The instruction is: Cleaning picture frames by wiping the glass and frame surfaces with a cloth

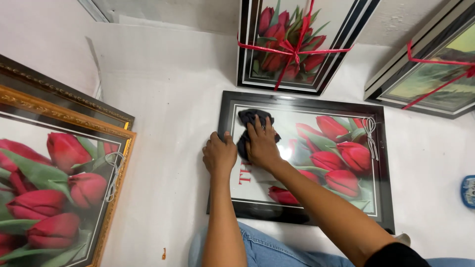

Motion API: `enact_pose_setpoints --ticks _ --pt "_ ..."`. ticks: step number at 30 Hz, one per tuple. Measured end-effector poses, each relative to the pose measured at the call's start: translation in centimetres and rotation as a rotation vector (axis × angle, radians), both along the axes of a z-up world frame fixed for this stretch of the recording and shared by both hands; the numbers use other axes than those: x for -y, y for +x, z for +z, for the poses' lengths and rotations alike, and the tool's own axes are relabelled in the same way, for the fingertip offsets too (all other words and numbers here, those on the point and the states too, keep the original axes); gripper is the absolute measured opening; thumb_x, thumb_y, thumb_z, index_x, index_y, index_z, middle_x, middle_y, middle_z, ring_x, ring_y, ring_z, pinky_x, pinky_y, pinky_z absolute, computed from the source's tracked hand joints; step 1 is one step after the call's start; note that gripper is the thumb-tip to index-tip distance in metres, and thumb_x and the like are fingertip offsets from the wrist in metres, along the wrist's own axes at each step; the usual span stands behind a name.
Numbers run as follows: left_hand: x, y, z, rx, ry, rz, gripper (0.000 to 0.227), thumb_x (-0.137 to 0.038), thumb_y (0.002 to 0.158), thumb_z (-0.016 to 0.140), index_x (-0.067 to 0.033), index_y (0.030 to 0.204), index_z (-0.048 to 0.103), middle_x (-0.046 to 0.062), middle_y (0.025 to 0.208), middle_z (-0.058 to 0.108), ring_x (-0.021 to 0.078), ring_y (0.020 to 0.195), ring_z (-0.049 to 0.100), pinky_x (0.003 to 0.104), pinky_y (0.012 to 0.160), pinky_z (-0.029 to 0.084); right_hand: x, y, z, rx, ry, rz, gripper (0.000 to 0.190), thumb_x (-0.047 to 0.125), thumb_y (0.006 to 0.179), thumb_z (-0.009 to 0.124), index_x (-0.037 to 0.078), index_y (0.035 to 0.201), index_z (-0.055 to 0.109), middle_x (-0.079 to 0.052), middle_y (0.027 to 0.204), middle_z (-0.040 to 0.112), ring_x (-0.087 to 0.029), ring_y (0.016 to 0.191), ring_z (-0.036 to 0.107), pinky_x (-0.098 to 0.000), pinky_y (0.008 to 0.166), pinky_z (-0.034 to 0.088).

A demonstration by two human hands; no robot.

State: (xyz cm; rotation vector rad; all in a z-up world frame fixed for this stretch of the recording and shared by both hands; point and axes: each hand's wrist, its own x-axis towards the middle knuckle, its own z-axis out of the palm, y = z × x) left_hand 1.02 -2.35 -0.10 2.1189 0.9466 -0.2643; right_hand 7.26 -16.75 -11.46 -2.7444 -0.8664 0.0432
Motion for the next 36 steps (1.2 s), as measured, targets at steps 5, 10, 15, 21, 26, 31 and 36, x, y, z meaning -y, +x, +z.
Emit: enact_pose_setpoints --ticks 5,10,15,21,26,31,36 --pt "-0.3 0.1 0.2 0.003 -0.017 0.003 0.064 -0.045 0.103 0.037 -0.0014 0.149 0.045 0.022 0.137 0.057 0.0421 0.13 0.049 0.054 0.106 0.04 -1.6 3.4 1.0 0.085 -0.09 0.173 0.06 0.032 0.095 0.049 0.018 0.154 0.042 -0.015 0.167 0.029 -0.052 0.151 0.021 -0.0603 0.118 0.031" --pt "-0.2 -0.1 0.4 0.0 -0.013 -0.02 0.063 -0.041 0.102 0.041 0.0003 0.15 0.044 0.023 0.137 0.055 0.0427 0.13 0.048 0.055 0.106 0.04 7.5 4.0 2.2 0.113 -0.072 0.202 0.059 0.029 0.093 0.051 0.017 0.151 0.047 -0.015 0.163 0.038 -0.046 0.151 0.029 -0.0528 0.121 0.031" --pt "0.1 0.0 -0.4 0.026 0.002 0.002 0.059 -0.035 0.103 0.042 0.0017 0.148 0.045 0.024 0.134 0.058 0.0413 0.128 0.051 0.054 0.105 0.04 23.2 6.7 0.9 0.037 -0.179 -0.183 0.06 0.025 0.094 0.054 0.012 0.152 0.05 -0.017 0.165 0.038 -0.042 0.151 0.034 -0.0499 0.122 0.03" --pt "-0.1 -0.3 -0.1 0.085 -0.116 0.118 0.062 -0.041 0.103 0.044 0.0041 0.145 0.048 0.025 0.13 0.062 0.0418 0.123 0.056 0.053 0.101 0.042 25.3 3.8 -4.2 -0.011 -0.099 -0.538 0.067 0.028 0.094 0.049 0.005 0.157 0.044 -0.03 0.165 0.031 -0.057 0.15 0.02 -0.0651 0.121 0.02" --pt "-0.8 -0.2 0.2 0.102 -0.127 0.138 0.066 -0.046 0.101 0.048 0.0035 0.145 0.05 0.025 0.131 0.065 0.0433 0.129 0.056 0.054 0.107 0.041 7.5 -8.4 1.8 0.088 0.083 -0.181 0.061 0.009 0.084 0.055 -0.006 0.144 0.053 -0.037 0.157 0.036 -0.062 0.145 0.025 -0.0639 0.119 0.02" --pt "-1.7 -0.1 -2.1 0.144 -0.122 0.111 0.068 -0.049 0.102 0.05 0.0049 0.143 0.052 0.023 0.127 0.068 0.0416 0.128 0.058 0.053 0.109 0.042 1.2 -13.4 1.6 -0.119 0.161 0.112 0.06 0.019 0.086 0.056 0.009 0.146 0.055 -0.023 0.165 0.032 -0.057 0.151 0.018 -0.0649 0.117 0.027" --pt "-1.5 -1.4 -0.2 0.185 -0.214 0.169 0.069 -0.047 0.103 0.053 0.0048 0.149 0.045 0.022 0.133 0.064 0.0371 0.127 0.059 0.057 0.103 0.047 11.8 -11.7 3.0 -0.155 0.035 0.253 0.063 0.011 0.088 0.053 0.014 0.15 0.049 -0.016 0.168 0.028 -0.051 0.15 0.025 -0.0546 0.119 0.032"
